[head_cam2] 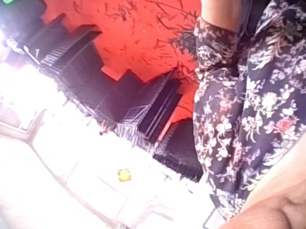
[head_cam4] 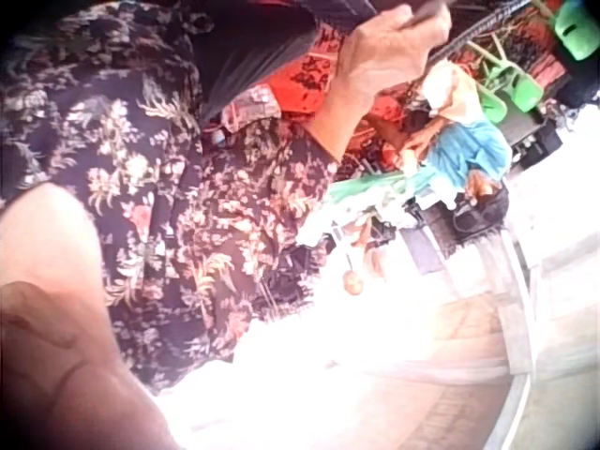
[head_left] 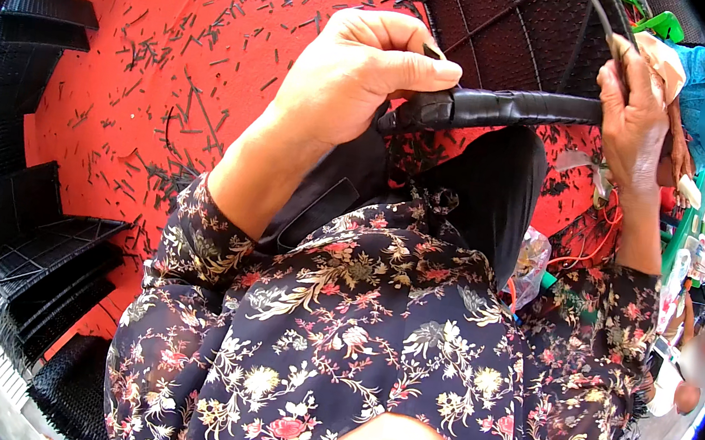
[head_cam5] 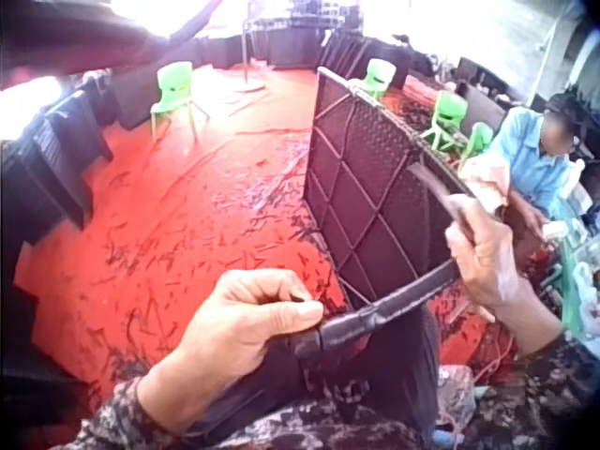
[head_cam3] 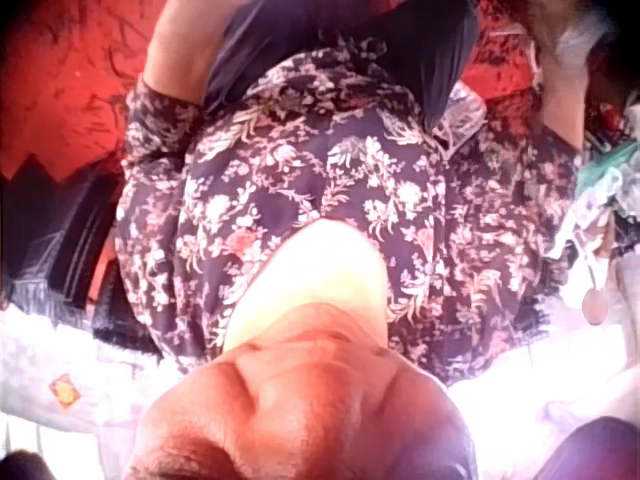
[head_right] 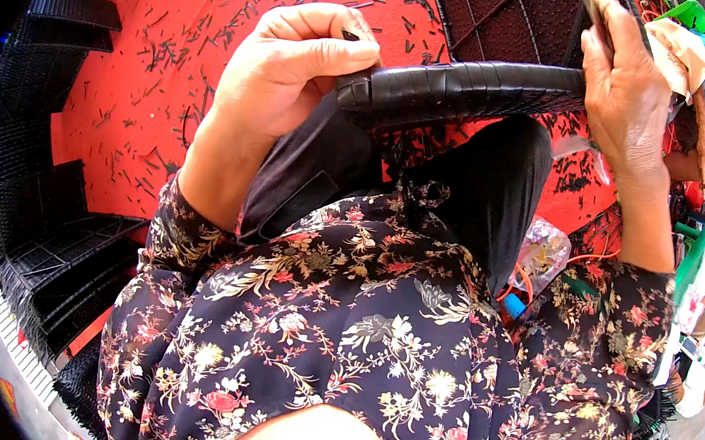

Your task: The person assembles a black wicker chair by hand and using shears, attaching plastic components and trimming materials.

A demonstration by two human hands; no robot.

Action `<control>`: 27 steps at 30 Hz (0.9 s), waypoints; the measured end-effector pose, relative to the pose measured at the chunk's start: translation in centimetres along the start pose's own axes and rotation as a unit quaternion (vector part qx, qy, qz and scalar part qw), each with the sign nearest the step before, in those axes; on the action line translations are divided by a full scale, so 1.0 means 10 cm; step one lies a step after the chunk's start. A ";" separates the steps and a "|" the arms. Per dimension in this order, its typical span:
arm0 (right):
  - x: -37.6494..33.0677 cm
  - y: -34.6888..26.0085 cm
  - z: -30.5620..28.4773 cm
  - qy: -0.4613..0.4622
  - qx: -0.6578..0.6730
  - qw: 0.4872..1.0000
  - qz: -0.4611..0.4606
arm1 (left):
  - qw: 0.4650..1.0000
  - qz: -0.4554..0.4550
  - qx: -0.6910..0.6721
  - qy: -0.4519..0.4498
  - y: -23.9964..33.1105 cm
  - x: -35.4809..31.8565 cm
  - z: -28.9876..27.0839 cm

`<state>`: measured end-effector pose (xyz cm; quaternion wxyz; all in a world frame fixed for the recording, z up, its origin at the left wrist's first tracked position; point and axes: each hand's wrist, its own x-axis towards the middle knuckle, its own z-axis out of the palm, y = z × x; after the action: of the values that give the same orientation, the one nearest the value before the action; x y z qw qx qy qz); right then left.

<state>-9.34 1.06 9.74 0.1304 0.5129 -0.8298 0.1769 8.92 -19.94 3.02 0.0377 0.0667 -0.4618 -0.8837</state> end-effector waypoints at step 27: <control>-0.17 0.72 -0.05 0.140 0.168 0.969 0.115 | 0.988 0.033 -0.138 -0.053 -0.29 0.38 0.71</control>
<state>-15.04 5.64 8.32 0.1365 0.3989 -0.8149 0.3977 4.12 -13.07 4.35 0.0512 -0.0010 -0.3387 -0.9395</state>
